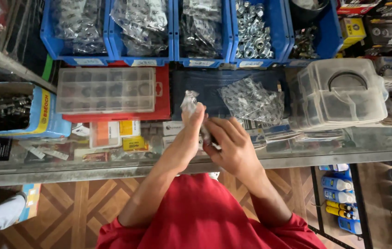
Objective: The person organizes small hardware items in a workshop setting. They repeatedly pick up plastic bags containing metal fasteners, shake them to settle the contents, and place them into blue storage bins. The person also moves a white basket and a clear plastic container on the glass counter and handles several small product boxes.
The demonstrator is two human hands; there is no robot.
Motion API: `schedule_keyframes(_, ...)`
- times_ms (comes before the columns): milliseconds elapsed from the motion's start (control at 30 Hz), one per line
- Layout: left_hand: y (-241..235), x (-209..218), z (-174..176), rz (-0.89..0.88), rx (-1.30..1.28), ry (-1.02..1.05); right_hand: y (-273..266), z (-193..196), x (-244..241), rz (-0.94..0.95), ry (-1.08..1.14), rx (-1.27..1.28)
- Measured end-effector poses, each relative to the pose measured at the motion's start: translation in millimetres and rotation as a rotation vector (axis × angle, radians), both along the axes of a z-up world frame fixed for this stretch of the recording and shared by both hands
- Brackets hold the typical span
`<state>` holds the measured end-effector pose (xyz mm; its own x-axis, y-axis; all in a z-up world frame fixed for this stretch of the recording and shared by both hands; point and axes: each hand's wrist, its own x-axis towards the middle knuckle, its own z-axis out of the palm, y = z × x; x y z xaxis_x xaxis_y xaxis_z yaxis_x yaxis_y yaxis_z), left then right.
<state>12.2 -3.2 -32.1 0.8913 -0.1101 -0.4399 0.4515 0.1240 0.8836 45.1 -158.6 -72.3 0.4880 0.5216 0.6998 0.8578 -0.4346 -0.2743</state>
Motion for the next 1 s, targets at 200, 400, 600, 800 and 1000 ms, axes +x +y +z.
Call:
schedule_keyframes(200, 6.1, 3.7, 2.8, 0.031, -0.079, -0.334, -9.8, 18.5, 1.9, -0.184, 0.544, 0.329)
schedule_keyframes(400, 21.6, 12.6, -7.7, 0.161, -0.077, -0.438, -0.5, 52.6, 10.7, -0.043, 0.777, 0.431)
schedule_keyframes(600, 46.6, 27.0, 5.7, 0.126, 0.154, -0.548, -17.9, 55.7, 50.8, -0.066, -0.053, -0.018)
schedule_keyframes(800, 69.4, 83.5, 31.4, 0.025, 0.272, -0.769, -7.1, 88.0, 107.5, -0.035, -0.380, -0.245)
schedule_keyframes(1000, 99.6, 168.5, 50.2, 0.048, 0.738, -1.417, 26.1, 111.8, 172.4, -0.102, -0.466, -0.122)
